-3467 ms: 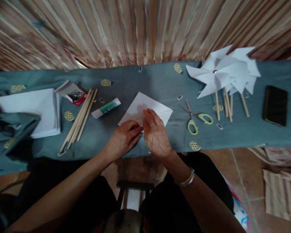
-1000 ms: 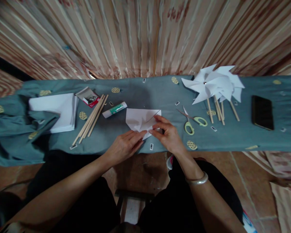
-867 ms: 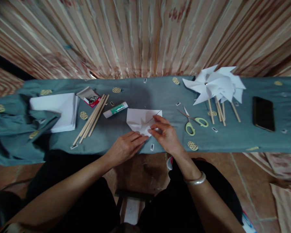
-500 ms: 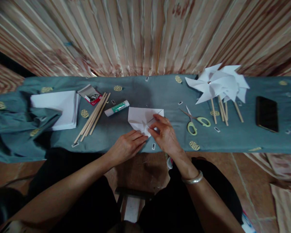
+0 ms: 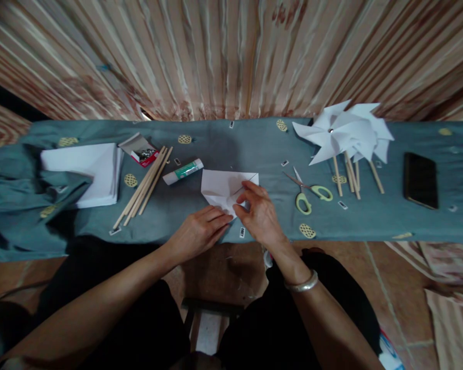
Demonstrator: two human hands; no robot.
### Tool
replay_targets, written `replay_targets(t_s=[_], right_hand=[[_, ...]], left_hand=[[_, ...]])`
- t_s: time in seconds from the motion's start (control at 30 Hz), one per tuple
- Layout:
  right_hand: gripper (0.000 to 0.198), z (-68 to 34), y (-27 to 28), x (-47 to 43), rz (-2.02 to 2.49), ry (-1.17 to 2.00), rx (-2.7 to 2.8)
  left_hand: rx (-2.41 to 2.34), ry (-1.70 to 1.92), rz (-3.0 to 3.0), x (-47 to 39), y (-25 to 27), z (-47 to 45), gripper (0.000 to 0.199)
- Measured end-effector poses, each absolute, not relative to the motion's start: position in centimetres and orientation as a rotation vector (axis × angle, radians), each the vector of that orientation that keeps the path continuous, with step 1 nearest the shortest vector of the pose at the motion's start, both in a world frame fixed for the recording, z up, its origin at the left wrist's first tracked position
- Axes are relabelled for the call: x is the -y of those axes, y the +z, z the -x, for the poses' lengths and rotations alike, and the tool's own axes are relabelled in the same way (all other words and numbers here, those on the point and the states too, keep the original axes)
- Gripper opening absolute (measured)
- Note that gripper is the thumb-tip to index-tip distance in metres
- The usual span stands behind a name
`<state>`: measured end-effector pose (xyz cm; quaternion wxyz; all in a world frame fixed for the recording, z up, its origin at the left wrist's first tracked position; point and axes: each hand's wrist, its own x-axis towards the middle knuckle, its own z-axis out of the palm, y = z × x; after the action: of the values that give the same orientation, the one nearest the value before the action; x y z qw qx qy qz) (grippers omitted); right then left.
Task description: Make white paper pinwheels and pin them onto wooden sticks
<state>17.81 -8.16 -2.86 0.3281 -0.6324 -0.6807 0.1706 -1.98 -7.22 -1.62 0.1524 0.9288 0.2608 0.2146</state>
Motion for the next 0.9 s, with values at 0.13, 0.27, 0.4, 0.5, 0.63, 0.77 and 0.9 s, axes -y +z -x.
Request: replay_targets(t_s=[0.13,0.27,0.4,0.5,0.63,0.77,0.9], right_hand=[[0.002,-17.79,-2.98,8.2,1.638,0.431,1.791],[0.005,-17.81,-3.06,8.32,1.61,0.429,1.816],[0.008,-17.77,-3.12,8.47,1.567,0.392,1.843],[0.013,-17.71,-3.19,8.58,1.536,0.362,1.869],[0.02,-17.69,-3.35,8.69,1.502,0.325,1.914],[0.025,-17.78,-3.45,8.72,1.479,0.274,1.974],[0.029,-17.73,-3.14,8.78,1.467,0.239,2.051]], left_hand=[[-0.752,0.592,-2.672,7.2,-1.61,1.92,0.025],[-0.753,0.597,-2.677,7.3,-1.61,1.86,0.027],[-0.752,0.612,-2.68,7.32,-1.62,1.83,0.026],[-0.75,0.614,-2.674,7.28,-1.63,1.83,0.025],[-0.751,0.615,-2.675,7.28,-1.6,1.86,0.025],[-0.743,0.605,-2.685,7.3,-1.49,1.87,0.025],[-0.753,0.559,-2.69,7.28,-1.43,1.83,0.027]])
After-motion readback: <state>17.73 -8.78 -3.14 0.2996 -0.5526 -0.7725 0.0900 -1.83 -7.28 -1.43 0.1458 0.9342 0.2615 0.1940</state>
